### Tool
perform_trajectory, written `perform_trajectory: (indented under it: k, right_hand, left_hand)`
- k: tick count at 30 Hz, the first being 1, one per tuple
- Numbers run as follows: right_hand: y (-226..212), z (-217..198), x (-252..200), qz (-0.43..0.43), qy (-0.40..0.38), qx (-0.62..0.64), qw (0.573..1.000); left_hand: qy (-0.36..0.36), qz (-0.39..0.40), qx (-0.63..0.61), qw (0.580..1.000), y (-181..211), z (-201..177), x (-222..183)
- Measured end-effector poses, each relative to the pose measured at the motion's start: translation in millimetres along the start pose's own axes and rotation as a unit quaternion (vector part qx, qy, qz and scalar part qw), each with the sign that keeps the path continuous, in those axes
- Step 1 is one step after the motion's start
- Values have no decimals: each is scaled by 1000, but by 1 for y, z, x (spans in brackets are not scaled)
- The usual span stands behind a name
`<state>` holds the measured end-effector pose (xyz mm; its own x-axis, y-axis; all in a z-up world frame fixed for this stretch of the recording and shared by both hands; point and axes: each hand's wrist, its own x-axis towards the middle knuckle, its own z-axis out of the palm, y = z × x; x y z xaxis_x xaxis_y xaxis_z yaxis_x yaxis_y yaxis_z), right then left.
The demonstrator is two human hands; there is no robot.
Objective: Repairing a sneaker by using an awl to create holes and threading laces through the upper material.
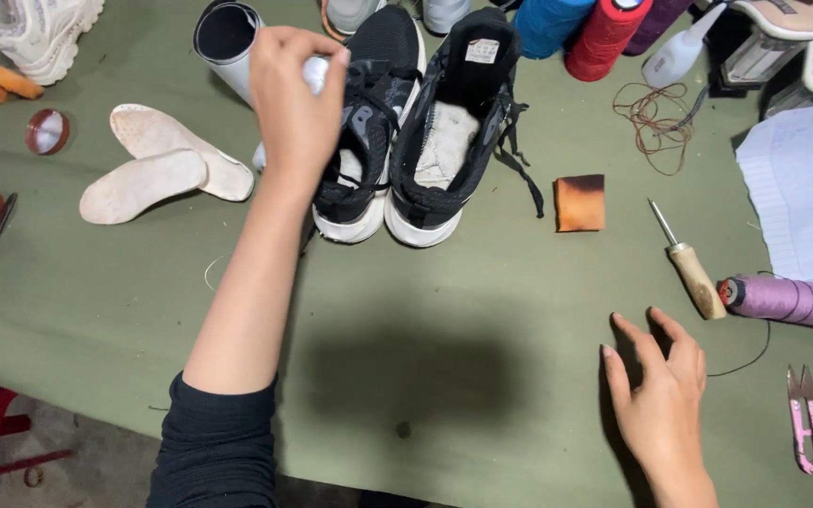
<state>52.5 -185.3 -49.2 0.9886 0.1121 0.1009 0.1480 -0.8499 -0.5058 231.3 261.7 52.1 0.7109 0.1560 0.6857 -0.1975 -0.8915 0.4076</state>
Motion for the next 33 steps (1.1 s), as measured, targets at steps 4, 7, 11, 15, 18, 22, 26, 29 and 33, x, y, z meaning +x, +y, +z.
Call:
perform_trajectory:
  k: [4,7,11,15,18,22,26,29,33]
  right_hand:
    - [-22,-2,14,-8,12,18,1000]
    - [-38,1,16,-46,26,46,998]
    - [-49,2,15,-31,8,80,996]
    - [-44,2,13,-40,3,108,993]
    - [-51,-18,17,72,-23,146,986]
    - [-44,-25,30,47,7,216,975]
    - [-34,-35,44,106,-15,491,864]
    - [-40,-55,48,151,-150,568,795]
    - [-42,-44,21,67,-354,488,795]
  left_hand:
    - [-72,-22,12,997,55,30,-4]
    - [-206,-70,129,967,65,52,-7]
    - [-296,-123,135,938,60,65,-12]
    - [-216,-78,120,966,61,46,-26]
    - [-134,-9,63,989,84,3,-52]
    - [-141,16,-61,988,115,-52,-78]
    - [-294,91,-152,939,126,-77,-88]
    - [-382,222,-157,883,130,-68,-85]
    - [-423,356,-107,826,150,-39,-85]
